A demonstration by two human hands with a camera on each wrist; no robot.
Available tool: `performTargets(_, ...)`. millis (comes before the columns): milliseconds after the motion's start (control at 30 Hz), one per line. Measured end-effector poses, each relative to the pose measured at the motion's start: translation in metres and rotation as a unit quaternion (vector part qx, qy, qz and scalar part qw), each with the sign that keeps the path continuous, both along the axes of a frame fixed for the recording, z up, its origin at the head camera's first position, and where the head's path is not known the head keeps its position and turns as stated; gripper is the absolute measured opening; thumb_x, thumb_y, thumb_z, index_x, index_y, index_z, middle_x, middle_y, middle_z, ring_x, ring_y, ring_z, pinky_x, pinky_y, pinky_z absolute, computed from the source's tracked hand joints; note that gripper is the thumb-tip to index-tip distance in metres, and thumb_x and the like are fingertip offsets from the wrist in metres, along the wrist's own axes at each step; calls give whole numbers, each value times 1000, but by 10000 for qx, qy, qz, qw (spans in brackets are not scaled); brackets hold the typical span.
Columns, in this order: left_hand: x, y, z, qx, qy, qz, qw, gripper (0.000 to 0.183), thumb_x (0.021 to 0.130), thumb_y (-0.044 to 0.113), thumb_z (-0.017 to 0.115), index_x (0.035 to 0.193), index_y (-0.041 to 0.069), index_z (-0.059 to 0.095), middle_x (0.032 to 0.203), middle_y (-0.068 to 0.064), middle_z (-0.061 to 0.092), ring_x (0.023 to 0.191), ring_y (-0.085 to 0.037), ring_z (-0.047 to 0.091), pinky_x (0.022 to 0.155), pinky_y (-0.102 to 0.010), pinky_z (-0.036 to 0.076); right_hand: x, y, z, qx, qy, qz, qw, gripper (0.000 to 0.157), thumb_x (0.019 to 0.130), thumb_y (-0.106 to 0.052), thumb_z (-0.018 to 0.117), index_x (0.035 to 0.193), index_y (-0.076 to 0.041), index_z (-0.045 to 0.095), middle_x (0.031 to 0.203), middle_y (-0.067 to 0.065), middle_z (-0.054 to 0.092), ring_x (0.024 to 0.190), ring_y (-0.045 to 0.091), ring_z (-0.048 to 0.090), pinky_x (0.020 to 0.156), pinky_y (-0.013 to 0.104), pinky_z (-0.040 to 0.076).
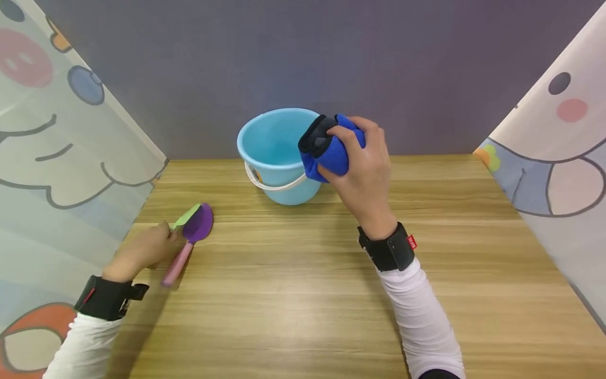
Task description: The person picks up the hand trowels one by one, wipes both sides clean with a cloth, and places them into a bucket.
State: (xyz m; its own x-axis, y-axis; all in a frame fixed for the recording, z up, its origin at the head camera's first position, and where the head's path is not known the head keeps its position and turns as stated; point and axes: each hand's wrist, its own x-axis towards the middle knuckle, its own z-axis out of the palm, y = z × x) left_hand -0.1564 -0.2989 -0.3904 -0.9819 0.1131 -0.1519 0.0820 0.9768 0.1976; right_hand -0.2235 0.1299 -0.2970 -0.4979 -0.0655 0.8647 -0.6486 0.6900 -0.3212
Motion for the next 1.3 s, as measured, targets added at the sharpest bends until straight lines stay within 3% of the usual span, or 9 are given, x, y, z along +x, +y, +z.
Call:
performTargets(133, 3, 2, 8, -9, 1294, -61, 9916, 27, 97, 8, 42, 76, -8, 46, 57, -8, 39, 47, -22, 42, 39, -38, 39, -2, -2, 0, -24, -45, 16, 10000, 45, 76, -25, 78, 114, -9, 62, 128, 29, 51, 122, 40, 49, 95, 65, 48)
performTargets(233, 5, 9, 13, -357, 2509, -248, 9670, 28, 94, 7, 48, 69, -2, 41, 52, -4, 33, 41, -22, 38, 31, -39, 35, -2, -2, -1, -63, -79, 11, 9999, 45, 75, -24, 80, 114, -10, 62, 128, 29, 52, 122, 39, 49, 96, 65, 48)
performTargets(300, 6, 18, 19, -511, 2816, -210, 9579, 29, 95, 11, 49, 70, -1, 41, 53, -6, 35, 42, -22, 37, 29, -36, 30, -2, -2, -2, -95, -126, 13, 9999, 46, 73, -22, 81, 113, -10, 62, 128, 27, 52, 122, 39, 49, 96, 65, 47)
performTargets(367, 7, 28, 28, -481, 2837, -182, 9575, 28, 97, 14, 48, 74, -2, 44, 59, -11, 40, 48, -25, 39, 30, -33, 28, -1, -3, -2, -106, -169, 26, 9998, 46, 72, -21, 82, 113, -11, 63, 129, 26, 52, 122, 38, 49, 96, 65, 47)
performTargets(433, 6, 40, 39, -323, 2579, -22, 9656, 30, 100, 21, 44, 81, -2, 47, 68, -16, 47, 51, -26, 42, 32, -31, 27, 0, -3, -3, -106, -190, 32, 9998, 47, 72, -21, 82, 113, -11, 63, 129, 26, 52, 122, 38, 49, 96, 65, 47)
performTargets(667, 1, 84, 73, 863, 1722, 229, 9810, 38, 100, 32, 47, 101, -6, 50, 79, -14, 49, 56, -24, 45, 43, -30, 34, 1, -4, -4, -97, -45, 103, 9999, 48, 71, -22, 82, 113, -9, 63, 127, 30, 52, 120, 40, 50, 93, 66, 48)
performTargets(967, -8, 129, 100, 1378, 2214, -337, 9648, 34, 93, 31, 61, 102, -2, 59, 70, -7, 53, 54, -20, 44, 49, -29, 34, 12, -12, 4, -417, 274, 500, 9975, 45, 69, -15, 82, 109, -7, 63, 125, 33, 51, 120, 37, 50, 96, 62, 47)
performTargets(1167, -8, 155, 120, 1376, 2169, -757, 9635, 31, 91, 42, 60, 94, 13, 68, 62, 0, 46, 55, -16, 42, 51, -28, 28, 36, -23, 17, -1137, 941, 1148, 9824, 38, 64, -6, 79, 99, -4, 64, 115, 37, 52, 112, 39, 52, 94, 54, 46)
performTargets(1300, -8, 171, 127, 1414, 2127, -1118, 9603, 28, 91, 41, 62, 84, 14, 64, 61, 2, 40, 55, -15, 41, 52, -28, 28, 45, -32, 20, -1106, 1373, 1265, 9762, 41, 57, -4, 81, 94, -5, 65, 108, 36, 55, 104, 42, 56, 89, 54, 48)
